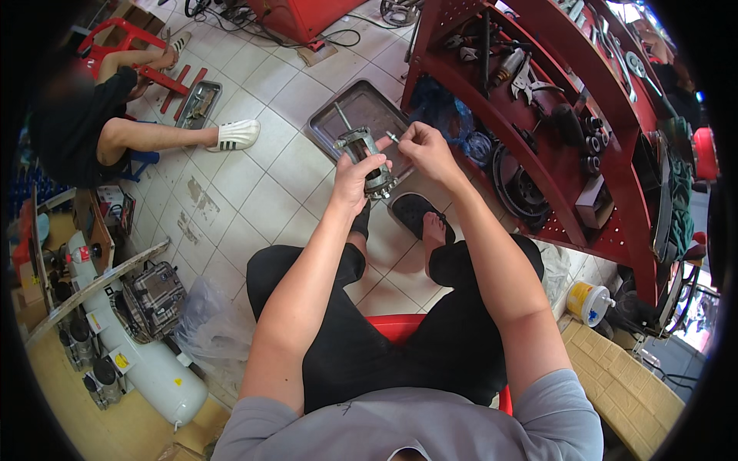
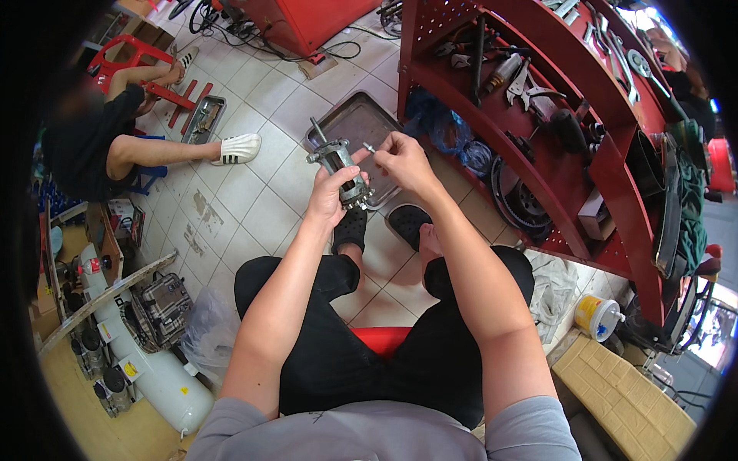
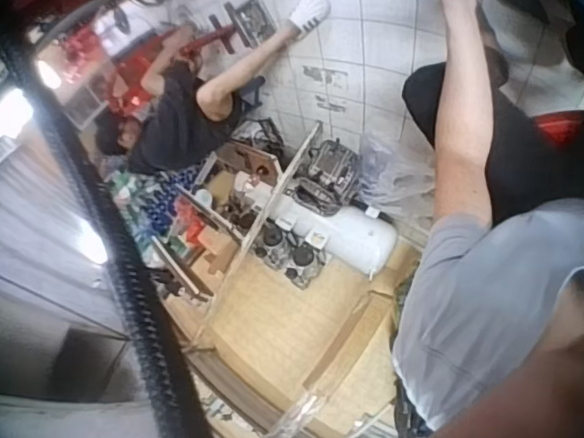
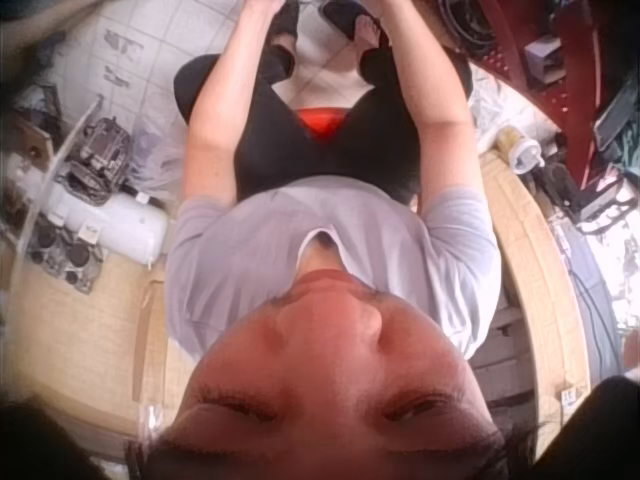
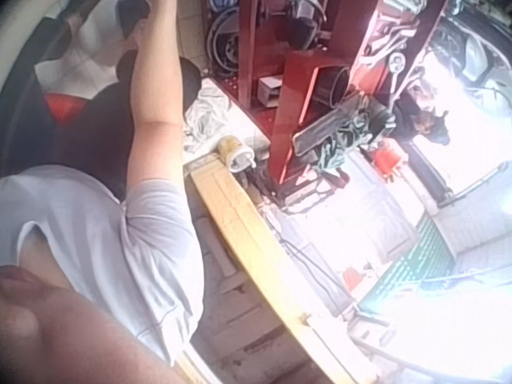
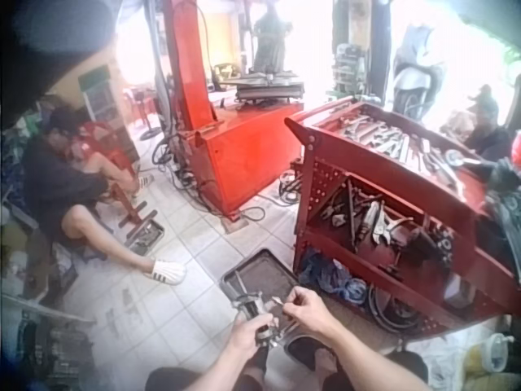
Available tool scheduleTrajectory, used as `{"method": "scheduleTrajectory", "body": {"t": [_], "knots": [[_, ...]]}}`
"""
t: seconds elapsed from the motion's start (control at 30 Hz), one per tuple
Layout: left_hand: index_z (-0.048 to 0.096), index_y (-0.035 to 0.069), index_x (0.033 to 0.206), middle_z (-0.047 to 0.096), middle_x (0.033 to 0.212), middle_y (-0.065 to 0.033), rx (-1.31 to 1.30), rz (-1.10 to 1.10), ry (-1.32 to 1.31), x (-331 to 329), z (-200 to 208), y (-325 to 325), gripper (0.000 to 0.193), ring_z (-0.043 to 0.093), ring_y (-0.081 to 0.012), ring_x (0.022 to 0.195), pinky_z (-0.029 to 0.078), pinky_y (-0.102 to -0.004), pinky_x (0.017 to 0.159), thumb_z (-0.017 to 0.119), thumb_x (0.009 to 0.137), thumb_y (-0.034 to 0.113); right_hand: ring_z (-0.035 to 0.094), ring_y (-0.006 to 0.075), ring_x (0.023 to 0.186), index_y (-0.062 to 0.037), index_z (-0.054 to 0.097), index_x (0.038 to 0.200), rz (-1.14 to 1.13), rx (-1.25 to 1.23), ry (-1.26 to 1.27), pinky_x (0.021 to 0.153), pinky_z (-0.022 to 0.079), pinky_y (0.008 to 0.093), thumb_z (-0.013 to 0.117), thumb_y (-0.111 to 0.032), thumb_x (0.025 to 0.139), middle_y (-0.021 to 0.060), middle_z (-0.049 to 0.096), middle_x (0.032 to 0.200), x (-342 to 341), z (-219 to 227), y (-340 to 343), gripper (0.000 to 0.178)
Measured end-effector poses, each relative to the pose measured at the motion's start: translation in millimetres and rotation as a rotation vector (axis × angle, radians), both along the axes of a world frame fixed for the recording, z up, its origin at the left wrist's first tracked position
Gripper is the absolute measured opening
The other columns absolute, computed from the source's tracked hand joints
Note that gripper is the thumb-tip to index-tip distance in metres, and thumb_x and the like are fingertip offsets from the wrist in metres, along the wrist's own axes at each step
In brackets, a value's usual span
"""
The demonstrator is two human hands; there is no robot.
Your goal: The person sits on a low stool in a workshop and assembles a cylindrical mechanical component, likely a clutch assembly. They insert a metal pin into the part, rotate it to check alignment, and use a small wrench to tighten a bolt on the side. The person handles the part with both hands, occasionally placing it on their lap or a tray.
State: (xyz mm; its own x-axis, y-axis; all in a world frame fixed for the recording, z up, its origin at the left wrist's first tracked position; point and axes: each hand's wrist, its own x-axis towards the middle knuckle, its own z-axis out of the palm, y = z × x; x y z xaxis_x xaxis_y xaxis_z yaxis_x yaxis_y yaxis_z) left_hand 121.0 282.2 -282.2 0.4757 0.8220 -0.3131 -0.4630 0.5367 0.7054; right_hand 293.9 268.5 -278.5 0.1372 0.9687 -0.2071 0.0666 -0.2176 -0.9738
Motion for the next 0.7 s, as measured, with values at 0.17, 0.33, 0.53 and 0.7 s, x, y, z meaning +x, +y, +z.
{"method": "scheduleTrajectory", "body": {"t": [0.17,0.33,0.53,0.7], "knots": [[0.049,0.0,0.108,0.058,0.112,-0.012,-0.019,0.028,0.058,0.0,-1.7,-0.8,0.037,0.063,-0.0171,0.076,0.055,-0.0325,0.066,0.067,0.076,0.006,0.057,0.0112,0.057,-0.0009,0.053,0.072,-0.047,0.008,0.021,0.053,0.047,0.0257,0.063,-0.01,0.074,0.006,0.06,0.064,5.9,-4.6,0.1,0.014],[0.049,0.001,0.108,0.059,0.107,-0.011,0.0,0.031,0.0,0.7,-0.1,-0.3,0.037,0.063,-0.0175,0.076,0.055,-0.0329,0.066,0.067,0.076,0.007,0.056,0.0111,0.056,-0.001,0.053,0.072,0.032,0.004,0.043,0.052,0.047,0.0255,0.063,-0.01,0.074,0.0059,0.059,0.064,1.9,-4.6,0.4,0.014],[0.05,0.003,0.104,0.059,0.113,-0.0132,-0.034,0.023,0.052,-1.6,-3.2,0.1,0.032,0.063,-0.0164,0.075,0.055,-0.0316,0.065,0.066,0.076,0.006,0.057,0.011,0.056,-0.0013,0.053,0.073,-0.082,-0.021,0.009,0.052,0.047,0.0252,0.063,-0.011,0.075,0.0057,0.059,0.064,8.0,-5.5,0.8,0.014],[0.053,0.006,0.1,0.062,0.099,-0.009,-0.029,0.049,-0.045,1.5,1.7,-0.2,0.028,0.063,-0.0157,0.073,0.054,-0.0294,0.063,0.067,0.076,0.003,0.057,0.011,0.058,-0.0009,0.052,0.073,0.048,0.006,0.059,0.052,0.047,0.0255,0.063,-0.011,0.075,0.006,0.059,0.065,4.8,-8.1,0.6,0.015]]}}
